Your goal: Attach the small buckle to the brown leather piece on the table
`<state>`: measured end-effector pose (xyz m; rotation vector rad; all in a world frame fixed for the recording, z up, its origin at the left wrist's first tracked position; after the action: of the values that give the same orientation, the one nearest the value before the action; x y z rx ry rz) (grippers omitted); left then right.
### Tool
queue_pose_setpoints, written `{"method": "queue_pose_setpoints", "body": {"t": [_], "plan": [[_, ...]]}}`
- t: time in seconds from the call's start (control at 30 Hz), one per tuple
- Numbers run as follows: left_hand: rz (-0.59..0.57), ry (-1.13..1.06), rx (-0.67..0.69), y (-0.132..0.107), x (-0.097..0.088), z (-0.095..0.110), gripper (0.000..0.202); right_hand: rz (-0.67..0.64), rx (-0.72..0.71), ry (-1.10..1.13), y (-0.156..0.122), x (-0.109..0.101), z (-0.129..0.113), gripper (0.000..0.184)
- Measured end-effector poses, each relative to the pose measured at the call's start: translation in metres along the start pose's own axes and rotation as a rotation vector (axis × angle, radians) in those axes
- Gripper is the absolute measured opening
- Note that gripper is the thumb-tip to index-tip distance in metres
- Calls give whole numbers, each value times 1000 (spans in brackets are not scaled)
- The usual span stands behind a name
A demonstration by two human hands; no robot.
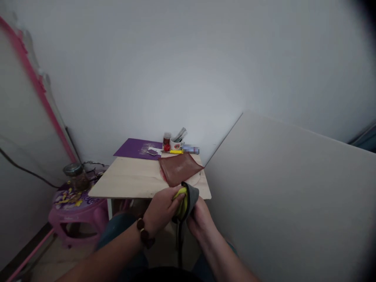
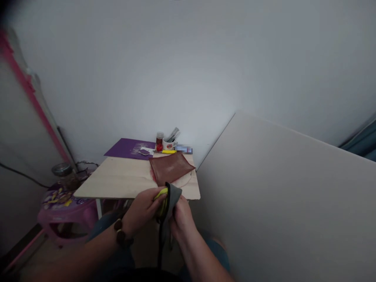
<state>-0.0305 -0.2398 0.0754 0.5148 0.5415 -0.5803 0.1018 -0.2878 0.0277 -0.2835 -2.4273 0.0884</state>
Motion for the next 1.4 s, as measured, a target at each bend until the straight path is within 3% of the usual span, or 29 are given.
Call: {"method": "queue_pose_setpoints", "body": {"t": [0.2,0.3,0.4,0.53,0.7,0.83,0.93,1.03,1.2,1.3,1.4], "plan": [[43,-83,14,17,-5,-8,39,-5,-34,5,9,9,-15,23],[30,-49,65,21,-5,-9,47,6,-73,8,13,12,-20,22],[6,-46,89,21,-5,-8,37,16,-86,18,15,9,-15,23],[-7,-63,46,23,-6,-9,35,31,-50,44,16,5,-3,23],[4,-168,-14,30,-7,-14,35,-13,-67,12,19,8,-8,21],[14,-15,116,33,-4,-18,40,27,-78,45,24,1,-11,22],[134,190,278,31,-3,-19,47,36,-81,80,28,-3,-9,21],[241,333,334,29,-1,-19,36,19,-69,131,32,-2,-7,20],[255,415,327,32,4,-24,15,13,-20,246,36,0,-8,23],[216,375,307,41,0,-32,19,-6,34,242,38,2,-12,24],[190,251,139,55,-16,-42,34,-26,66,191,38,4,-16,32]]}}
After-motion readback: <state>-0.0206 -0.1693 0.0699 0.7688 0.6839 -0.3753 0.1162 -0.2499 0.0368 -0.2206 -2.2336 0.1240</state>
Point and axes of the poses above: each hand's wrist, its own y-axis towards the middle knuckle, its own x-axis out of the palm, z = x × y, the point moved 4 cm from there along y, towards the middle knuckle, and after that the axes turned 4 degrees about -z, right-handed, at the moved point
